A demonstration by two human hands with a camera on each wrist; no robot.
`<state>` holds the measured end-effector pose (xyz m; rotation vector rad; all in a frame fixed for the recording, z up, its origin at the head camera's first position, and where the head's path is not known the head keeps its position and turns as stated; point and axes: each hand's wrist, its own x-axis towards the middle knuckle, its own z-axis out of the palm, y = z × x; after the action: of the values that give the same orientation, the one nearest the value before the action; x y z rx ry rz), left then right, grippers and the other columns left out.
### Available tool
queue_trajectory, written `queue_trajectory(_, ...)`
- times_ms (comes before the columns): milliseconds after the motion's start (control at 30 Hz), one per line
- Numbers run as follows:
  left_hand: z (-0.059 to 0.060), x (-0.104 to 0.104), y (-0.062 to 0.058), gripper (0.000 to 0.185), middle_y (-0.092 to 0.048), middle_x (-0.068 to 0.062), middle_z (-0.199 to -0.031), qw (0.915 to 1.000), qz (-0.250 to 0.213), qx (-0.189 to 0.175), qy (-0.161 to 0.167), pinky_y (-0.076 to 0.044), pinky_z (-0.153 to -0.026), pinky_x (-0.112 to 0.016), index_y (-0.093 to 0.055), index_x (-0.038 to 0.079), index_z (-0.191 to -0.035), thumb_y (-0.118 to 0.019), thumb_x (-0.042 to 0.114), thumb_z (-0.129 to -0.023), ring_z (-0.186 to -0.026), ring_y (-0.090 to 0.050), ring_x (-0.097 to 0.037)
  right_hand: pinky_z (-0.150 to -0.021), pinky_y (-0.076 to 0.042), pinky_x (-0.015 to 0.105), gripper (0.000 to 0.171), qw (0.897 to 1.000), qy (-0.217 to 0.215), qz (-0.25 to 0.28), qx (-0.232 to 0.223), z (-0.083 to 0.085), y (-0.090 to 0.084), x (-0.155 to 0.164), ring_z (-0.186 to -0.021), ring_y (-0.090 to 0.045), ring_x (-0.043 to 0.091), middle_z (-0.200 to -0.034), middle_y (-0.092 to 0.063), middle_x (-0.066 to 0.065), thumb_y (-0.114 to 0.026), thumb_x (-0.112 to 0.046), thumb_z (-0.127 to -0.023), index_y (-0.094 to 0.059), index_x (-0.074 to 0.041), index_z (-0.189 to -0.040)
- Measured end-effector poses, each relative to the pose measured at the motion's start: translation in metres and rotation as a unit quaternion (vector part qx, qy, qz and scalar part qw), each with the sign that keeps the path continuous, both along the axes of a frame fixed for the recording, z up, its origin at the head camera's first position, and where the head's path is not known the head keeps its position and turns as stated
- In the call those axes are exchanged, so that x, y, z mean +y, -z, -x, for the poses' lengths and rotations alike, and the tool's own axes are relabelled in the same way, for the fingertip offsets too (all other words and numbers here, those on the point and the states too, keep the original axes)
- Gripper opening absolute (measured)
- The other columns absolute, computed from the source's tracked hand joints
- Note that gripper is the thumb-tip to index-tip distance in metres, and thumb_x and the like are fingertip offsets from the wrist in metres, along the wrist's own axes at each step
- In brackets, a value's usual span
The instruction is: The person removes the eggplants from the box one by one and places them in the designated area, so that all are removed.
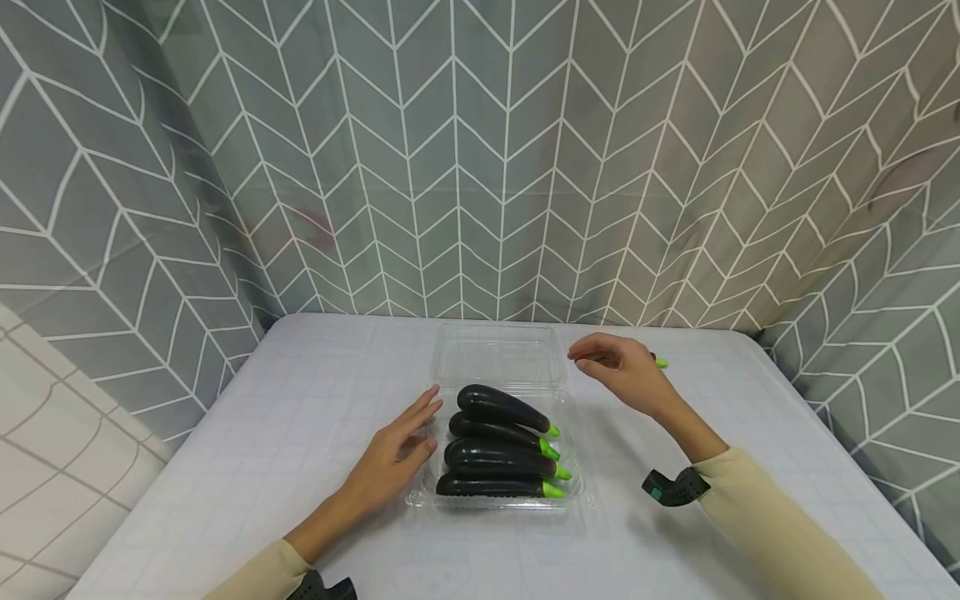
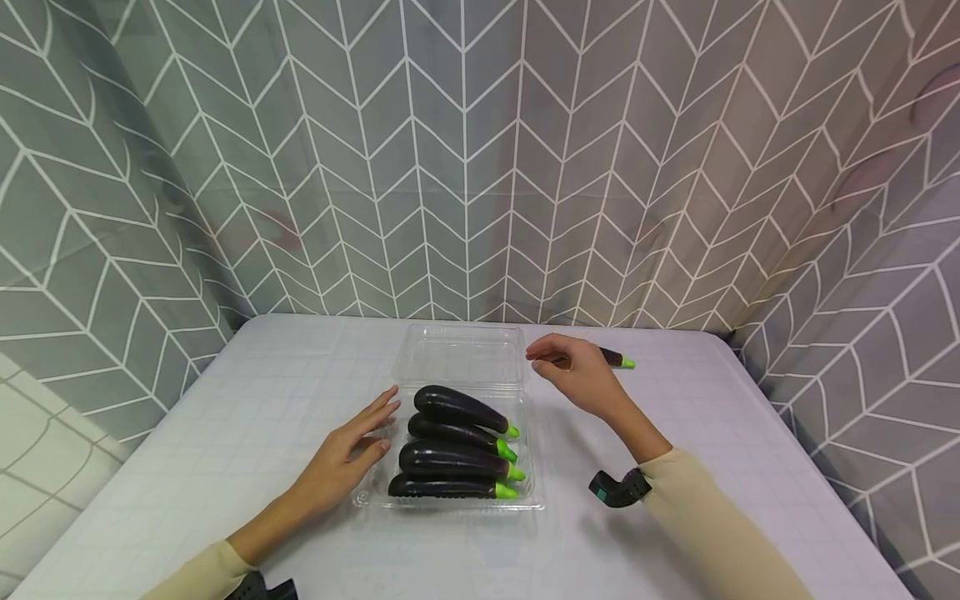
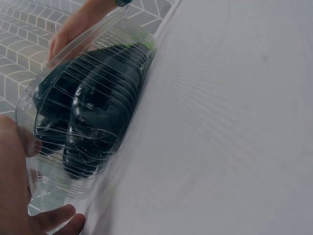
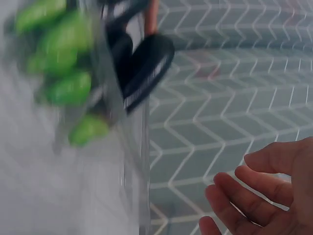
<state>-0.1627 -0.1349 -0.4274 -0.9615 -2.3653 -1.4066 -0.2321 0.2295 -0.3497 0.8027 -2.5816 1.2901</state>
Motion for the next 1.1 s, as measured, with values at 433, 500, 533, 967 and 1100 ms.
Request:
queue_trajectory(433,0.009,-0.005,0.016,0.054,-0.027,-0.008,-0.15,0.9992,0.034,0.016,-0.017,-0.042,-0.098,-0.038,-0.039,0.01,-0.142,-0.058,0.006,-0.092,-0.135,-0.027,-0.024,-0.08,-0.053,0.038,0.016,0.997,-0.078,0.008,0.001,-0.038,0.0,-0.043,-0.094,-0.061,0.016,-0.102,-0.063,-0.005,-0.06,-0.011,-0.092,-0.065,-0.011,-0.107)
queue_trajectory(500,0.009,-0.005,0.017,0.054,-0.027,-0.009,-0.15,0.9992,0.034,0.015,-0.017,-0.042,-0.098,-0.038,-0.039,0.008,-0.142,-0.058,0.005,-0.092,-0.135,-0.027,-0.026,-0.08,-0.053,0.039,0.016,0.996,-0.084,0.015,-0.014,-0.048,-0.006,-0.051,-0.093,-0.061,0.02,-0.102,-0.064,-0.001,-0.06,-0.006,-0.091,-0.065,-0.007,-0.106)
queue_trajectory(533,0.009,-0.005,0.015,0.054,-0.027,-0.01,-0.15,0.9991,0.035,0.015,-0.017,-0.042,-0.098,-0.039,-0.04,0.007,-0.142,-0.058,0.005,-0.091,-0.134,-0.028,-0.028,-0.08,-0.053,0.04,0.016,0.995,-0.09,0.021,-0.023,-0.053,-0.008,-0.054,-0.093,-0.062,0.023,-0.102,-0.064,0.002,-0.06,-0.005,-0.091,-0.065,-0.005,-0.106)
queue_trajectory(967,0.007,-0.004,0.012,0.052,-0.028,-0.012,-0.149,0.9991,0.036,0.018,-0.015,-0.043,-0.097,-0.039,-0.04,0.006,-0.141,-0.058,0.006,-0.092,-0.131,-0.035,-0.029,-0.082,-0.052,0.04,0.018,0.99,-0.127,0.033,-0.044,-0.065,0.011,-0.067,-0.093,-0.061,0.024,-0.103,-0.064,0.01,-0.062,-0.002,-0.089,-0.064,-0.005,-0.107)
queue_trajectory(1100,0.01,-0.005,0.017,0.053,-0.027,-0.009,-0.15,0.9992,0.032,0.02,-0.012,-0.044,-0.096,-0.039,-0.039,0.01,-0.142,-0.057,0.007,-0.092,-0.13,-0.037,-0.026,-0.081,-0.052,0.044,0.02,0.989,-0.137,0.03,-0.044,-0.061,0.024,-0.067,-0.093,-0.061,0.021,-0.105,-0.064,0.005,-0.064,-0.01,-0.089,-0.064,-0.01,-0.109)
